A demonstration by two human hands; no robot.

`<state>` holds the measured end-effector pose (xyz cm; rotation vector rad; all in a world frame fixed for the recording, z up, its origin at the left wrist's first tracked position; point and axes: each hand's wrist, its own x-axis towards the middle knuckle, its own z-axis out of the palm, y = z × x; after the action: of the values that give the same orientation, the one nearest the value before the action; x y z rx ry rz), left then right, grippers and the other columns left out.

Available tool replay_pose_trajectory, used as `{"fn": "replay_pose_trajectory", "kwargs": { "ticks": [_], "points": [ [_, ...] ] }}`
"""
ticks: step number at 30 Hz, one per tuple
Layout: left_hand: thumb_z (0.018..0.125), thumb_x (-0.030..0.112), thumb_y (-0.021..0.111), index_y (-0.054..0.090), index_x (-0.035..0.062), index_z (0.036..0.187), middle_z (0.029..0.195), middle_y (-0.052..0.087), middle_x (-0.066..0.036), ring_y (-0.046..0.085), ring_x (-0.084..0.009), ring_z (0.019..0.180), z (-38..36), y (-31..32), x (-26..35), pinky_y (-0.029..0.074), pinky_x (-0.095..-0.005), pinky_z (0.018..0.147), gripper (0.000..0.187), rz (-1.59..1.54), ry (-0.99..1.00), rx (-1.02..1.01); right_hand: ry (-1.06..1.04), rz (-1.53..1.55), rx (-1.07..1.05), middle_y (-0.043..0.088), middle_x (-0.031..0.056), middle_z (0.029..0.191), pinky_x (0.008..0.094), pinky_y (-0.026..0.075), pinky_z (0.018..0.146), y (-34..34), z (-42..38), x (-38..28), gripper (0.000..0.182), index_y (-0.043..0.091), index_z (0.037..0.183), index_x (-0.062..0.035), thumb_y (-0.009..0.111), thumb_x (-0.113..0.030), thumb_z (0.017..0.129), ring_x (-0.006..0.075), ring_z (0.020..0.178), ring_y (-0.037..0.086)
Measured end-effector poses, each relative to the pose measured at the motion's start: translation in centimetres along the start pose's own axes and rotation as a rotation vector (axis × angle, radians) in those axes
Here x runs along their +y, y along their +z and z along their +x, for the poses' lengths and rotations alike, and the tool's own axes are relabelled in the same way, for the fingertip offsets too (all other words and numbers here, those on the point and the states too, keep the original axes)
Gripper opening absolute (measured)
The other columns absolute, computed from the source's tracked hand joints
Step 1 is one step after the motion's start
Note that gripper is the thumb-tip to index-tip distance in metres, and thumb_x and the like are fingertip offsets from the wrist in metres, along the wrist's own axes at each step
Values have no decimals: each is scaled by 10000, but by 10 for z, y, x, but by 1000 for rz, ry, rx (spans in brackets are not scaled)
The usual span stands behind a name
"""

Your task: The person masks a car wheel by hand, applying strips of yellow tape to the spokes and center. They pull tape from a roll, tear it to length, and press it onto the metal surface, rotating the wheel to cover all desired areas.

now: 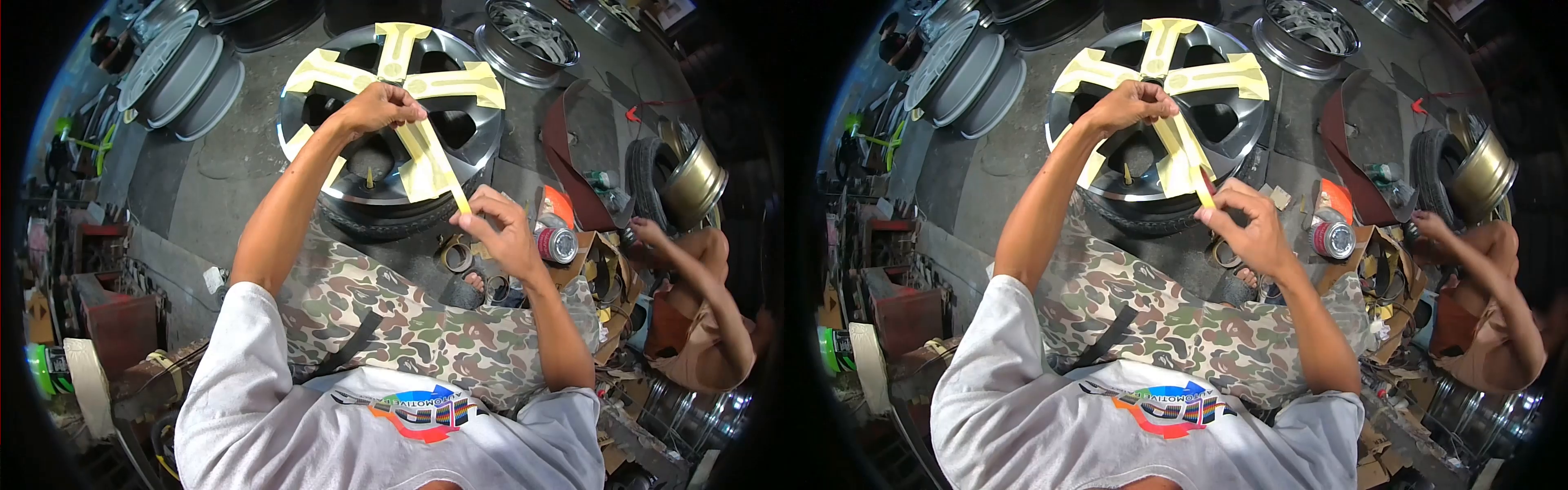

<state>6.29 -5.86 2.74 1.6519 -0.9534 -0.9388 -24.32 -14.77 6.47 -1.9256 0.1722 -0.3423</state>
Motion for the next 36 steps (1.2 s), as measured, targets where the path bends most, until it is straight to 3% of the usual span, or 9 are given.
{"fn": "replay_pose_trajectory", "kwargs": {
  "ticks": [2,4,8,12,14,16,30,33,36],
  "points": [
    [869,253,843,774,37,927,770,695,-10,578,-72,694,5,-6,0,476,-243,670,234,10,16,65,124,-101,29,618,68,777,292,419,636,-5,1,14,199,724,846,31,735,-161,898,90,717,553],
    [874,262,840,772,28,931,771,691,-10,575,-75,688,8,-11,6,477,-246,667,251,43,7,249,496,-238,126,594,63,719,304,383,585,-9,4,17,284,733,822,40,703,-218,937,80,653,507],
    [874,233,828,768,1,906,743,685,-22,549,-74,618,21,-15,-5,450,-235,594,242,48,90,320,280,-304,268,579,58,700,298,381,578,-14,6,24,351,740,823,32,696,-288,960,99,617,485],
    [852,272,832,787,21,877,725,720,-67,641,-126,651,32,-14,-16,516,-299,660,256,306,26,429,221,-285,269,586,76,704,305,398,588,-10,9,22,310,738,842,34,704,-252,958,119,610,509],
    [837,265,833,795,19,880,750,744,-105,687,-162,680,33,-12,-19,544,-330,706,252,342,48,445,227,-321,263,596,84,708,310,406,590,-7,10,18,302,738,842,33,702,-243,958,127,609,520],
    [866,278,819,780,-3,894,737,704,-57,599,-100,660,36,-12,-24,494,-296,647,285,428,5,412,236,-354,256,605,91,712,316,413,592,-4,12,15,294,739,842,32,699,-235,959,136,607,531],
    [822,253,848,812,15,961,792,759,-129,699,-181,692,46,-7,-42,558,-319,702,278,580,83,435,212,-361,222,593,126,707,356,425,600,2,11,23,283,734,842,31,692,-230,945,200,596,537],
    [799,262,868,807,6,900,767,756,-127,700,-186,670,43,-6,-39,562,-316,706,282,588,101,464,211,-349,231,580,124,703,351,421,598,4,10,24,281,736,837,28,693,-230,940,202,593,527],
    [742,307,896,783,26,781,744,747,-150,739,-270,722,38,-9,-34,571,-377,759,306,530,24,526,246,-363,227,571,104,694,345,409,594,4,9,17,323,733,816,25,687,-262,958,182,592,512]
  ]
}}
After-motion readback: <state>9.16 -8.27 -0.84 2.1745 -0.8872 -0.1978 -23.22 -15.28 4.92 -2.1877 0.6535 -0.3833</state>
